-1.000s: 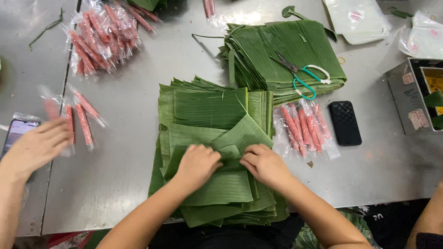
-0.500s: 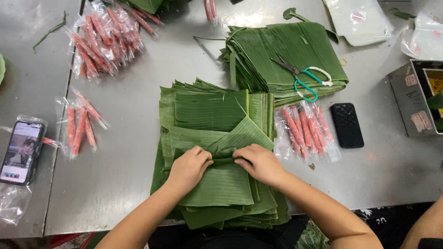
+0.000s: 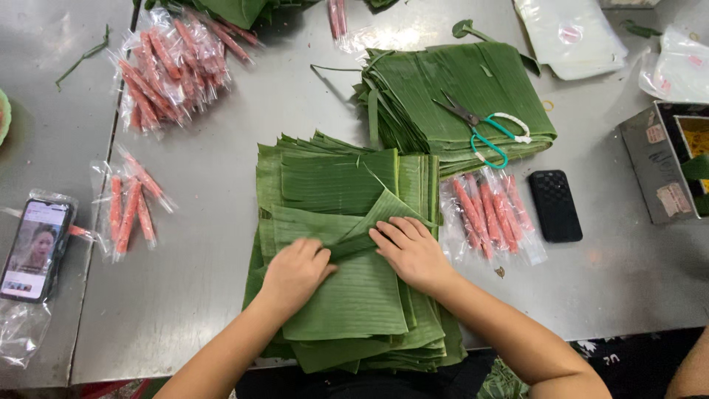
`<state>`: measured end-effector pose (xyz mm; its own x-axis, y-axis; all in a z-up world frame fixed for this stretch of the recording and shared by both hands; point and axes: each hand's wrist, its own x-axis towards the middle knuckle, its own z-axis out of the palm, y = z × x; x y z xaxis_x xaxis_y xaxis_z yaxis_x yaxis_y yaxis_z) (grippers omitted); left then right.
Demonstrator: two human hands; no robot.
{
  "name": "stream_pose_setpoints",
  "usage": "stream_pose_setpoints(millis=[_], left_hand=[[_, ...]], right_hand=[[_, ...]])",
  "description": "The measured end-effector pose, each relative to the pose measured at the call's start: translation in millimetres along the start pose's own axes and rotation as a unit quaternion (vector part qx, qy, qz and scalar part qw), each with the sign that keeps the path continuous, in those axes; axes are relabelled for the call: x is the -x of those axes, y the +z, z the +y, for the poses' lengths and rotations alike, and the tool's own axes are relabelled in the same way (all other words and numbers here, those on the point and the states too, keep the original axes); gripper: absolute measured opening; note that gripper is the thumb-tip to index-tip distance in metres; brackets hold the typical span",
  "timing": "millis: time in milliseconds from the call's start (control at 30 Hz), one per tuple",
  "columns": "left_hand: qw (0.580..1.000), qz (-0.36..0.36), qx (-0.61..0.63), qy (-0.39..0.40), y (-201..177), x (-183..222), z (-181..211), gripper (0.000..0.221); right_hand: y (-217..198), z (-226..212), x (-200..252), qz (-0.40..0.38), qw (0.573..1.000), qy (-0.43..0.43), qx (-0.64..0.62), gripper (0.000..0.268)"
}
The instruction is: The person wraps individual meat products in banana leaves by placing the product on a leaf and rolling it tightly by hand.
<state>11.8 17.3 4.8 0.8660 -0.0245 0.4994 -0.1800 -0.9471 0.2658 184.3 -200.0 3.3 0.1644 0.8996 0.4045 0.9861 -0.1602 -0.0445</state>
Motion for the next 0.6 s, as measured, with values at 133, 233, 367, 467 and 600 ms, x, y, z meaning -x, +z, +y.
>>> stream_pose_setpoints(millis=[133,233,367,467,600], left_hand=[[0.994,-0.101,0.023,-0.047,-3.1,8.0,2.2,0.015],[0.995,-0.057,0.045,-0.068,-4.6,4.9,-3.2,0.013],[0.996,-0.083,0.012,-0.035,-1.0,7.7,-2.7,0.017],[0.988,-0.103,0.037,-0.107,-0.6,9.0,-5.4,0.008],[0.999,0.001,-0.041,-0.017,-0.5,2.4,-4.1,0.023]], right_hand=[[1.4,-1.8,3.9,-0.02,0.998,0.017,-0.054,0.043],[2.9,-0.3,8.2,-0.02,1.0,-0.005,-0.014,0.045],[8.1,-2.5,8.0,0.031,0.999,0.035,-0.021,0.041],[6.7,1.4,10.9,0.006,0.997,0.025,-0.072,0.035],[-0.3,1.6,10.9,-0.003,1.0,0.018,0.017,0.046]])
